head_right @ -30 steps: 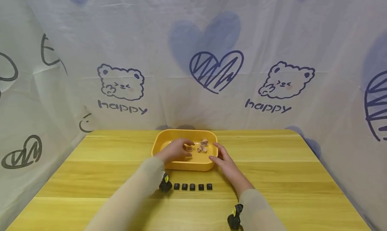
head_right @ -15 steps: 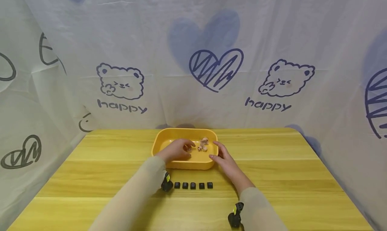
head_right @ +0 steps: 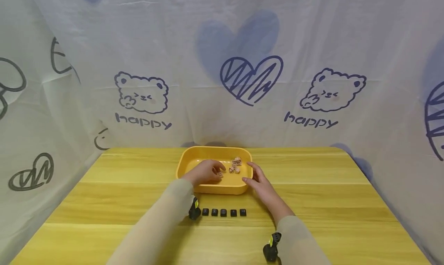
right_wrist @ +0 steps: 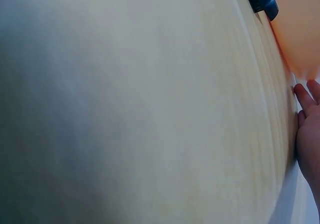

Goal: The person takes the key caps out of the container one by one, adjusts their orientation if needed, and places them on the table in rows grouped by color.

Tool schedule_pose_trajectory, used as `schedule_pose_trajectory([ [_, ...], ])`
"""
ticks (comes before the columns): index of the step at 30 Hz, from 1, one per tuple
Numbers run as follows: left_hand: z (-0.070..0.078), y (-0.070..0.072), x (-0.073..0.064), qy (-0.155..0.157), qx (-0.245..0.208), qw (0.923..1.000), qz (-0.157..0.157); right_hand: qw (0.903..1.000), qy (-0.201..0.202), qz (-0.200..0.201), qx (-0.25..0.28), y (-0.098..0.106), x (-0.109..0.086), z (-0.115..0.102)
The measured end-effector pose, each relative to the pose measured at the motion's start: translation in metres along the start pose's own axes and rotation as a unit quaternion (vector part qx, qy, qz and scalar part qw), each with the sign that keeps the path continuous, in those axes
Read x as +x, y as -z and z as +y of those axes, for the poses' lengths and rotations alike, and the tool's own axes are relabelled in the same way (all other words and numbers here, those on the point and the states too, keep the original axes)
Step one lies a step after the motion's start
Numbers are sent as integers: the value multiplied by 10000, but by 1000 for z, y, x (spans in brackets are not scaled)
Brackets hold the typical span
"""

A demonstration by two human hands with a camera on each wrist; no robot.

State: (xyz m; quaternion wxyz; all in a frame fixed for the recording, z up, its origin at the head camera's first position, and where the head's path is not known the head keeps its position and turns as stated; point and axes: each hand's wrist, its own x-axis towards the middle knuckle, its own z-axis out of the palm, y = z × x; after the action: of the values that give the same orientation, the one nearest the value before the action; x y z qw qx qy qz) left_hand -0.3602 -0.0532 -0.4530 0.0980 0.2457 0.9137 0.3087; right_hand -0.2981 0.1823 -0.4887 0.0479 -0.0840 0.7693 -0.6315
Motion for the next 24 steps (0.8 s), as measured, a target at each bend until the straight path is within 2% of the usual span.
schedule_pose_trajectory([
  [8, 1, -2, -1, 250, -35, 9997, -32, 9999, -50, -83, 57, 3, 3, 3],
  [13, 2, -2, 1, 217, 9, 9998, 33, 10000, -21, -77, 15, 4, 2, 0],
  [19, 8, 1, 1, -84, 25, 9999, 88, 9999, 119, -76, -10, 3, 0, -1],
  [24, 14, 4, -1, -451, 199, 9977, 459, 9999, 54, -125, 2, 2, -3, -6],
])
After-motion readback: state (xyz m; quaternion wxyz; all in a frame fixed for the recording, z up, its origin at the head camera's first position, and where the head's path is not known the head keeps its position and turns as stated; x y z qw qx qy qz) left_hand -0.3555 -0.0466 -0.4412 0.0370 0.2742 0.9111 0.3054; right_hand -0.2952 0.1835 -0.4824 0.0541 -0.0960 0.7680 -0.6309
